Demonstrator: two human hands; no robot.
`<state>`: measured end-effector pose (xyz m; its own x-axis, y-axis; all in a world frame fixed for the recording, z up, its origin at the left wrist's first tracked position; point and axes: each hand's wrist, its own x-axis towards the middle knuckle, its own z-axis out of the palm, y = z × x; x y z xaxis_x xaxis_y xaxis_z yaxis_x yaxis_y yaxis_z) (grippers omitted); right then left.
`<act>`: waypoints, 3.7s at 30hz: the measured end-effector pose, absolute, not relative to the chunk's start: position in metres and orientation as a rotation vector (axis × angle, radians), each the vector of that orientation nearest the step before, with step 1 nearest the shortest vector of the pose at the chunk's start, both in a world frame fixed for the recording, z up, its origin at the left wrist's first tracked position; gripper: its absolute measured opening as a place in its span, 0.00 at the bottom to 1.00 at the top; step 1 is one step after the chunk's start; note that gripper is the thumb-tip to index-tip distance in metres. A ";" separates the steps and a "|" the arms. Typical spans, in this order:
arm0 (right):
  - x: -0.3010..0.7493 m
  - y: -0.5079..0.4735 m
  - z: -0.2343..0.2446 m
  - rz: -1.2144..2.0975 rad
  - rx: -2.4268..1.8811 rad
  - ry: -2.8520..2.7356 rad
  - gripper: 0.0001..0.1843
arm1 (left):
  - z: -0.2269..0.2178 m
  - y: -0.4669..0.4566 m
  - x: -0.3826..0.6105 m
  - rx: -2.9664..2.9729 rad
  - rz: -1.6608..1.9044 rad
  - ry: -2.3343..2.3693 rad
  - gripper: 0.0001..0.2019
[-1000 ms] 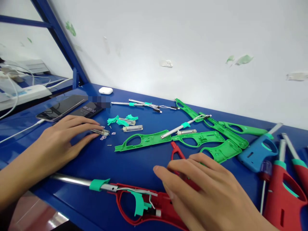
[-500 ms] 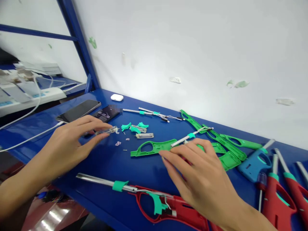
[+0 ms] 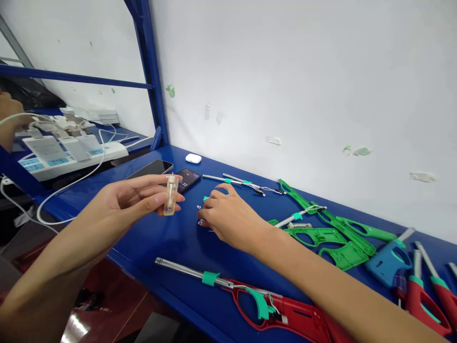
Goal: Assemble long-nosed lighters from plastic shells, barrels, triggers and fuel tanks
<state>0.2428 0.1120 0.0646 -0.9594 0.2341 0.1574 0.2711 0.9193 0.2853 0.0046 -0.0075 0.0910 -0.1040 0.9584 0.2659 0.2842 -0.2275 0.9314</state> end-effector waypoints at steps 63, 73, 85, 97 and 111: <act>0.254 0.105 0.076 -0.402 -0.666 -2.938 0.09 | 0.069 0.007 0.046 1.510 1.280 1.292 0.13; 0.254 0.101 0.079 -0.597 -0.817 -2.981 0.12 | 0.064 0.005 0.044 1.405 1.330 1.319 0.22; 0.239 0.099 0.071 -0.501 -0.759 -3.213 0.13 | 0.062 0.008 0.051 1.414 1.298 1.203 0.22; 0.261 0.105 0.087 0.306 -0.943 -2.785 0.10 | 0.065 0.005 0.056 1.427 1.318 1.126 0.20; 0.319 0.055 0.072 0.852 -0.940 -2.074 0.11 | 0.049 -0.010 0.071 1.302 1.126 1.262 0.21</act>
<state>0.3191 0.0550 0.0722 -0.4957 0.8082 0.3180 0.3512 0.5214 -0.7777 0.0707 -0.0104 0.0487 0.0369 0.9993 -0.0058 0.1072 0.0018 0.9942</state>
